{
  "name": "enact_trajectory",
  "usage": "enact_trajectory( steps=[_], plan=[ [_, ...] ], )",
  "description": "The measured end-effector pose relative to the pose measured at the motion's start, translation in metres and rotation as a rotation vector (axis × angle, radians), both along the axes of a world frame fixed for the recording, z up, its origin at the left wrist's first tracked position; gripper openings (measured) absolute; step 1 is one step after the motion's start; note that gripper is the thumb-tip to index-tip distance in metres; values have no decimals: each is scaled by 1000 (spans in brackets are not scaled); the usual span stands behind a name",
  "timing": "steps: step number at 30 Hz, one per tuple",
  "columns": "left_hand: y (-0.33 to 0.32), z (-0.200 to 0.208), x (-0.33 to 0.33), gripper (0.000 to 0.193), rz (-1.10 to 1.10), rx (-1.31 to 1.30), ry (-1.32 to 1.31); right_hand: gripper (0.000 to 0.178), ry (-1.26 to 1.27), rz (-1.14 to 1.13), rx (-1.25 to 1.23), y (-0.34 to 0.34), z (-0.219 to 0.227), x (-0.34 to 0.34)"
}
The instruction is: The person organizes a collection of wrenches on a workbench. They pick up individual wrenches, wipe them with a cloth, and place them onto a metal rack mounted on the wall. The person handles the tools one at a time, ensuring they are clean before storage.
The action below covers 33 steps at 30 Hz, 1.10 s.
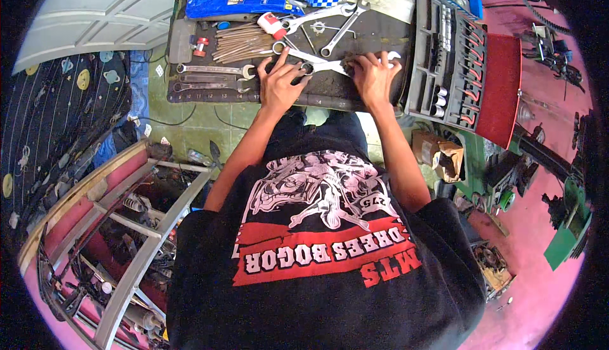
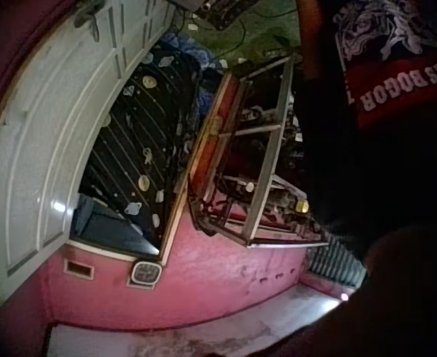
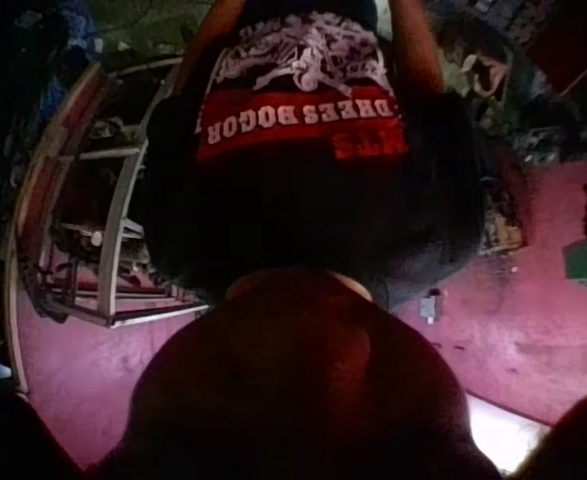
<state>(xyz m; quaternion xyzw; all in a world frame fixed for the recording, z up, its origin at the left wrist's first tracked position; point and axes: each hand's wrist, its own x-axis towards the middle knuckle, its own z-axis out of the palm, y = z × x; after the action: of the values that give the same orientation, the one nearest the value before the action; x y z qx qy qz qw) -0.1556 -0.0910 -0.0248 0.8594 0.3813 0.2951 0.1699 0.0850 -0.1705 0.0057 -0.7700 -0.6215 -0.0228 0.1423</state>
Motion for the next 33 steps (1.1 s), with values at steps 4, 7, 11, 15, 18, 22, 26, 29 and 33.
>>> enact_trajectory(
  steps=[4,7,11,15,18,22,26,29,33],
  plan=[
    [0,1,2,13,12,15,30,25,55,202,12,15,-7,-42],
    [-3,3,1,13,34,-15,43,28,72,258,58,16,-3,-55],
    [-1,0,-1,13,25,10,35,31,37,118,65,-6,-3,-10],
    [-1,-2,0,13,17,13,30,32,19,-10,112,-17,-4,13],
    [-1,-3,0,15,11,27,34,30,55,38,81,-3,-16,-23],
    [-1,-5,-1,13,18,15,45,28,127,153,95,5,-17,-48],
    [-1,-5,0,14,19,11,21,25,30,-68,117,-12,-17,0],
    [-2,-2,0,13,18,-4,42,28,-52,-171,135,-29,-15,51],
    [-2,-4,0,12,15,19,43,30,-128,-248,130,-26,-13,76]
  ],
)
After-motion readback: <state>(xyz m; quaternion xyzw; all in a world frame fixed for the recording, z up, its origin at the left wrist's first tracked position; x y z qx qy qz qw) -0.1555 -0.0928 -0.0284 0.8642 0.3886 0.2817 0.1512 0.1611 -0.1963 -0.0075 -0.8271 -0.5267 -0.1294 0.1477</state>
